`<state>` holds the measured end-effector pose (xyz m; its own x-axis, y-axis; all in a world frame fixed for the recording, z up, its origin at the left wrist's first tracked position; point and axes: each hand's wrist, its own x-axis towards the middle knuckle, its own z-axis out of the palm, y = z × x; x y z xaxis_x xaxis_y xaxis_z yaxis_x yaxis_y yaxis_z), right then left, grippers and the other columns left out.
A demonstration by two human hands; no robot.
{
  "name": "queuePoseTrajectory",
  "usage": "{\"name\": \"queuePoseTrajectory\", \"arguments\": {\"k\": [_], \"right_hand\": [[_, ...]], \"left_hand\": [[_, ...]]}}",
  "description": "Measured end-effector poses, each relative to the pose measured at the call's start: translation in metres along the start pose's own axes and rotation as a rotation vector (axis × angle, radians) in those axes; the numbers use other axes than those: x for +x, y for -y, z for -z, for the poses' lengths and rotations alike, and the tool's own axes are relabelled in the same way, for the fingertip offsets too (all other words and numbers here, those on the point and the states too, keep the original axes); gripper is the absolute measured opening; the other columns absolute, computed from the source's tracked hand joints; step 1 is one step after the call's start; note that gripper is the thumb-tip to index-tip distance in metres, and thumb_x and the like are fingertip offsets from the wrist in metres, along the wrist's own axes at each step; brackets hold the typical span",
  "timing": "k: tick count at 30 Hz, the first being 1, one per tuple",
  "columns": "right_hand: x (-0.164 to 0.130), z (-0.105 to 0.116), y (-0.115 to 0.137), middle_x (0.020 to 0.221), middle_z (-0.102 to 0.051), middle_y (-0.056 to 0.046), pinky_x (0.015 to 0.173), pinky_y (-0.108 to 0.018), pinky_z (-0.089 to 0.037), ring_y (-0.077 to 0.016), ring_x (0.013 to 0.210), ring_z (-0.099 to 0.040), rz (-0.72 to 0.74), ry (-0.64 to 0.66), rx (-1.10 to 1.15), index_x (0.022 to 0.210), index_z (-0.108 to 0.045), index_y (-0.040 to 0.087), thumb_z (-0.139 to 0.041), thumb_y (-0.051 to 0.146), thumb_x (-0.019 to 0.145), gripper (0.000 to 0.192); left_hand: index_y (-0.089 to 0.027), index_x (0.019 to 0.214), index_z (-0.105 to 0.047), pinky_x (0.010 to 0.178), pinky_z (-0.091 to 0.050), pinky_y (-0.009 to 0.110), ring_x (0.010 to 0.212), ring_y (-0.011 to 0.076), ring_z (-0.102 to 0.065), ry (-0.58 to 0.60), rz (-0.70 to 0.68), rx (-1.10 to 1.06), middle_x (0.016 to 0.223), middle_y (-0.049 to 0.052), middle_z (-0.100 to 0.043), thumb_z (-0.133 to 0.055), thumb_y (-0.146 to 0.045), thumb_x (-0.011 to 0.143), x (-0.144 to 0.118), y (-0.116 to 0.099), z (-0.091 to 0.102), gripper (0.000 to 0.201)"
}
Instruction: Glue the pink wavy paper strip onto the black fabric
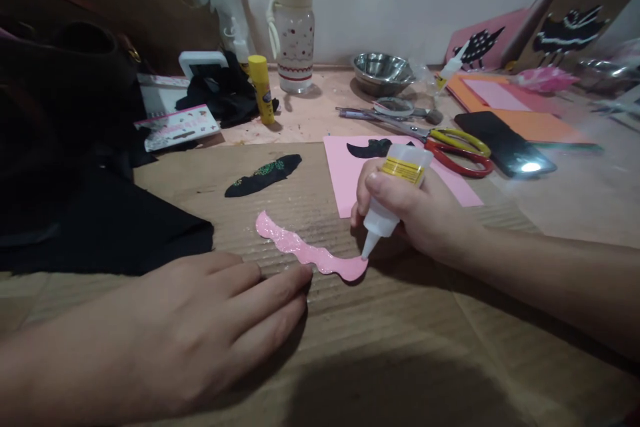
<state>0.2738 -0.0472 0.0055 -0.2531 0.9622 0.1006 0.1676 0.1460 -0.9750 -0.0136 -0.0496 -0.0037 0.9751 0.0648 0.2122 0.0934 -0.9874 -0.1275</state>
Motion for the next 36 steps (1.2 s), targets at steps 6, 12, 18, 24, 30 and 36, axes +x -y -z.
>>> {"name": "queuePoseTrajectory", "arguments": {"k": [6,12,18,24,30,36], "right_hand": [[-0.005,-0.003,0.007,0.064,-0.055,0.003,0.049,-0.023,-0.045,-0.0123,0.054,-0.057,0.015,0.092,-0.019,0.072,-0.056,0.021,-0.072,0.052,0.091,0.040],[-0.001,-0.013,0.012,0.066,-0.060,0.003,0.052,-0.021,-0.046,-0.0111,0.057,-0.056,0.070,0.038,-0.001,0.080,-0.060,0.020,-0.077,0.052,0.088,0.037],[0.001,-0.028,0.013,0.063,-0.060,0.005,0.051,-0.019,-0.043,-0.0086,0.055,-0.056,0.090,0.208,-0.076,0.078,-0.059,0.019,-0.075,0.039,0.091,0.029],[0.002,-0.030,0.011,0.066,-0.066,0.001,0.050,-0.023,-0.039,-0.0121,0.055,-0.061,0.129,0.218,-0.259,0.078,-0.057,0.019,-0.073,0.049,0.089,0.036],[0.003,-0.029,0.013,0.062,-0.068,0.000,0.048,-0.023,-0.037,-0.0126,0.053,-0.060,0.111,0.200,-0.312,0.075,-0.058,0.019,-0.071,0.043,0.088,0.030],[0.001,-0.027,0.016,0.057,-0.063,0.002,0.044,-0.022,-0.037,-0.0102,0.048,-0.053,0.095,0.180,-0.331,0.069,-0.055,0.019,-0.068,0.038,0.087,0.029]], "left_hand": [[-0.011,0.128,-0.061,0.067,-0.051,0.040,0.078,0.0227,-0.064,0.015,-0.039,0.048,0.135,0.014,-0.068,-0.041,-0.001,0.093,0.002,0.001,0.006,0.041],[-0.014,0.116,-0.063,0.062,-0.049,0.038,0.071,0.0201,-0.064,-0.003,0.034,-0.006,0.123,0.010,-0.073,-0.035,0.001,0.095,0.007,0.003,0.004,0.038],[-0.014,0.114,-0.063,0.057,-0.050,0.038,0.065,0.0203,-0.061,0.010,0.031,0.002,0.105,0.007,-0.074,-0.032,-0.004,0.103,0.012,0.002,0.006,0.034],[-0.013,0.114,-0.063,0.060,-0.048,0.037,0.067,0.0206,-0.059,-0.008,0.034,-0.006,0.098,0.006,-0.072,-0.032,-0.003,0.101,0.014,0.002,0.007,0.035],[-0.013,0.115,-0.063,0.063,-0.047,0.035,0.069,0.0194,-0.061,0.018,0.029,0.009,0.105,0.008,-0.073,-0.030,-0.004,0.101,0.013,0.002,0.010,0.037],[-0.014,0.116,-0.063,0.060,-0.048,0.036,0.068,0.0206,-0.062,0.019,0.029,0.013,0.105,0.007,-0.074,-0.023,-0.004,0.104,0.014,0.003,0.011,0.042]]}}
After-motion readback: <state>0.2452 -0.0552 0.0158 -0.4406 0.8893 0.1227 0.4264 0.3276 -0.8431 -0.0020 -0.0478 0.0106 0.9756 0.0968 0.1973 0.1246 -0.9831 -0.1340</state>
